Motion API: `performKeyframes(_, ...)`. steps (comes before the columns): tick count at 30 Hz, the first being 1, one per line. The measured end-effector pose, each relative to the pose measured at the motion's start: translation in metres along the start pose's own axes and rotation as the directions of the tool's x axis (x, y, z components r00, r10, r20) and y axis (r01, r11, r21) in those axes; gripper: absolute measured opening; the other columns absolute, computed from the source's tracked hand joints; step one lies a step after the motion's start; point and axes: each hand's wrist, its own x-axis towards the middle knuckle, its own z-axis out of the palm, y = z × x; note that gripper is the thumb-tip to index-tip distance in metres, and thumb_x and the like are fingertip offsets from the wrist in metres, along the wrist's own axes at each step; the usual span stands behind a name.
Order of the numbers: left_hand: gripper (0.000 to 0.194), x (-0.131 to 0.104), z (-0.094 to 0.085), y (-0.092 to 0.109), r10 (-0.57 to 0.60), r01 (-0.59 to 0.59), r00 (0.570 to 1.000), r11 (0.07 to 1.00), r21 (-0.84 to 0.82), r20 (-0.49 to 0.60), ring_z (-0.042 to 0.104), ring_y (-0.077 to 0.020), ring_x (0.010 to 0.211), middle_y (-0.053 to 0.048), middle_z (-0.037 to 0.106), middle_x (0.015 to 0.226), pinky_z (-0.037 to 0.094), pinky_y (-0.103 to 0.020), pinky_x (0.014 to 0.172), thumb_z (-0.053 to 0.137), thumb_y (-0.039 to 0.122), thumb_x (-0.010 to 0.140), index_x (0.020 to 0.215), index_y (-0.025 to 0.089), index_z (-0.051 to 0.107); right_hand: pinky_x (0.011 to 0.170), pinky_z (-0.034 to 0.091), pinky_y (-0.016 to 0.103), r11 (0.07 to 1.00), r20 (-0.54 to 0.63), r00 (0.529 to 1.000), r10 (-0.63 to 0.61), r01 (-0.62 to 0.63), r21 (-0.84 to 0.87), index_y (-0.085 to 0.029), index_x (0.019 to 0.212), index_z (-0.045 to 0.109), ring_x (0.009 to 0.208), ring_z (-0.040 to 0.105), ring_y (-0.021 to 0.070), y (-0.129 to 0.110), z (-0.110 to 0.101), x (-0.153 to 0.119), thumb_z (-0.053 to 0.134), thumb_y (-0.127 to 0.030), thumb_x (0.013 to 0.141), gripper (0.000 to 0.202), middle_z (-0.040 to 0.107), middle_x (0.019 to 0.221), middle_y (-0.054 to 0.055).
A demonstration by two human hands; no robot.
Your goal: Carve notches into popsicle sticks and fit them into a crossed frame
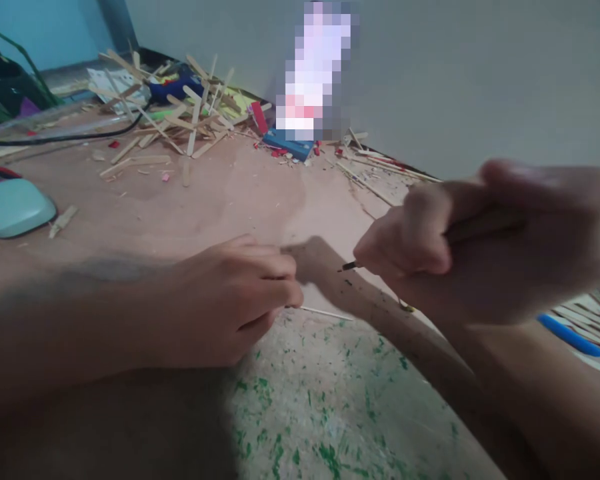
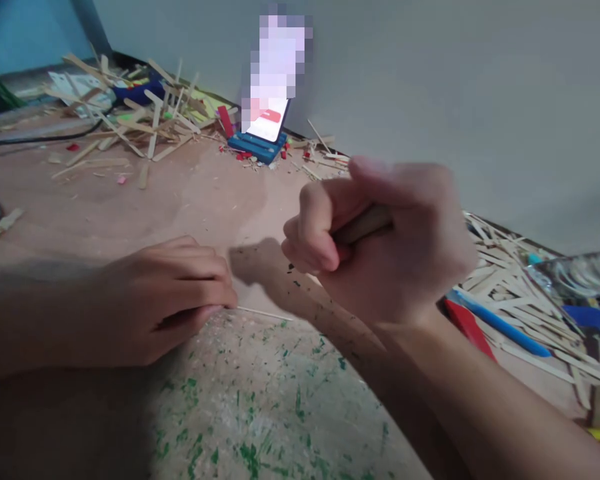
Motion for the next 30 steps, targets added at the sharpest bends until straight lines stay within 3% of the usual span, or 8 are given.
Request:
performKeyframes(4,0.027,0.001,-0.002,0.002,-0.024,0.024,1.0,1.0,0.009,0.017,0.063,-0.0199,0.096,-0.001,0.068,0.099,0.042,-0.038,0.09,0.046,0.007,0.096,0.103,0.019,0.068,0.044,0.022,0.033,0.999,0.02,0.999,0.025,-0.024,-0.022,-0.021,0.047,0.051,0.04,0.026,0.0119,0.0,0.0,-0.002,0.042,-0.049,0.096,0.057,0.029,0.041,0.001)
performKeyframes(14,0.027,0.001,-0.001,0.0,-0.011,0.011,1.0,1.0,-0.009,0.005,0.063,-0.0206,0.095,-0.003,0.069,0.099,0.043,-0.038,0.09,0.049,0.007,0.094,0.103,0.02,0.07,0.051,0.038,0.036,0.982,0.208,0.964,0.163,-0.138,-0.133,-0.021,0.054,0.063,0.046,0.04,0.0158,-0.014,-0.019,0.006,0.057,-0.051,0.092,0.05,0.038,0.045,0.002)
performKeyframes(17,0.026,0.002,-0.002,0.002,-0.047,0.046,0.999,0.997,-0.07,-0.011,0.063,-0.0181,0.092,-0.001,0.068,0.095,0.045,-0.036,0.088,0.05,0.008,0.094,0.103,0.02,0.071,0.047,0.034,0.036,0.99,0.16,0.98,0.121,-0.107,-0.093,-0.022,0.052,0.059,0.043,0.036,0.0149,-0.008,-0.014,0.005,0.053,-0.05,0.09,0.048,0.034,0.044,0.002)
performKeyframes(22,0.021,0.006,0.0,0.002,-0.155,0.139,0.986,0.97,-0.201,-0.066,0.054,-0.0082,0.064,0.005,0.065,0.077,0.041,-0.026,0.064,0.055,0.009,0.091,0.093,0.02,0.073,0.041,0.021,0.032,0.999,0.016,1.0,0.01,-0.01,0.031,-0.021,0.047,0.054,0.038,0.022,0.0094,0.007,-0.008,0.008,0.053,-0.05,0.087,0.05,0.021,0.041,-0.001)
performKeyframes(26,0.021,0.005,0.003,-0.001,-0.2,0.182,0.977,0.964,-0.196,-0.075,0.059,-0.0125,0.076,0.002,0.066,0.083,0.043,-0.029,0.071,0.056,0.011,0.09,0.091,0.022,0.073,0.041,0.02,0.03,0.996,-0.067,0.998,-0.012,0.018,0.085,-0.019,0.052,0.062,0.04,0.02,0.009,0.011,-0.012,0.011,0.055,-0.048,0.089,0.047,0.024,0.043,-0.002)
performKeyframes(30,0.019,0.004,0.004,0.0,-0.227,0.219,0.973,0.96,-0.176,-0.03,0.06,-0.0138,0.081,0.002,0.065,0.085,0.041,-0.031,0.075,0.055,0.013,0.095,0.091,0.023,0.07,0.04,0.023,0.031,0.996,-0.077,0.997,0.002,0.005,0.087,-0.019,0.054,0.068,0.039,0.024,0.0095,0.012,-0.023,0.011,0.061,-0.051,0.088,0.047,0.029,0.043,0.0)
